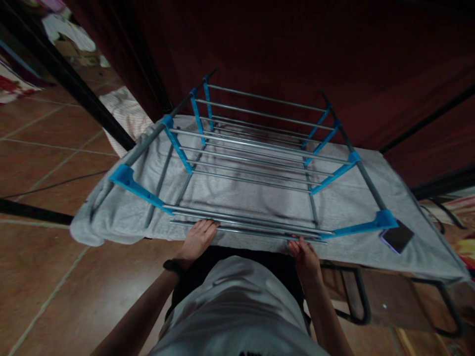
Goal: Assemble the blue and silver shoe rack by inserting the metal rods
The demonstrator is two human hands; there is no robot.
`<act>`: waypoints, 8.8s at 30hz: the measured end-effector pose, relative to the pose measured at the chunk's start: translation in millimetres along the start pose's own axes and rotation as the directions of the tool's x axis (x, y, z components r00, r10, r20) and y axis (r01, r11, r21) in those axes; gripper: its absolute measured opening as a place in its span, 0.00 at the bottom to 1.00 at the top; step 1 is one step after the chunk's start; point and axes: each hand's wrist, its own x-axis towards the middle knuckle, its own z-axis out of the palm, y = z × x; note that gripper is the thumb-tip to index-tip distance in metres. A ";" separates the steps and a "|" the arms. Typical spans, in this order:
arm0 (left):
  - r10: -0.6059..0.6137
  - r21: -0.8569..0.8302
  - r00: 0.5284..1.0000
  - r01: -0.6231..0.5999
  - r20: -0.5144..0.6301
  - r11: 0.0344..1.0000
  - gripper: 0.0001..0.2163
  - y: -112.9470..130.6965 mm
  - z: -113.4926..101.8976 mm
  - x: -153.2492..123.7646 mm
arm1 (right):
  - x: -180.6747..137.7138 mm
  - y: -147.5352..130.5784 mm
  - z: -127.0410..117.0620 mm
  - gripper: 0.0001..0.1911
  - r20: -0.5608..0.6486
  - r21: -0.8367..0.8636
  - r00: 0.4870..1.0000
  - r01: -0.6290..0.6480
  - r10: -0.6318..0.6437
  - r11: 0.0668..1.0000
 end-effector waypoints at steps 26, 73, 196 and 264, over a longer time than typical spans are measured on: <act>0.082 0.037 0.996 -0.083 0.041 0.996 0.13 -3.4 3.1 1.8 | -4.7 6.1 11.4 0.07 0.000 -0.030 1.000 -0.019 0.019 0.999; 0.129 0.069 0.990 -0.133 0.065 0.989 0.15 13.0 14.5 11.5 | -19.7 25.2 31.0 0.17 0.046 -0.074 0.998 -0.032 0.035 0.997; -0.349 -0.941 0.931 0.206 0.103 0.270 0.18 130.4 -62.2 92.7 | -97.8 3.2 93.0 0.10 0.584 -0.096 0.671 -0.502 0.457 0.860; -0.015 -0.277 0.953 0.103 0.304 0.955 0.15 14.2 -38.3 38.6 | -34.8 2.6 46.7 0.11 0.182 0.022 0.982 -0.055 0.050 0.998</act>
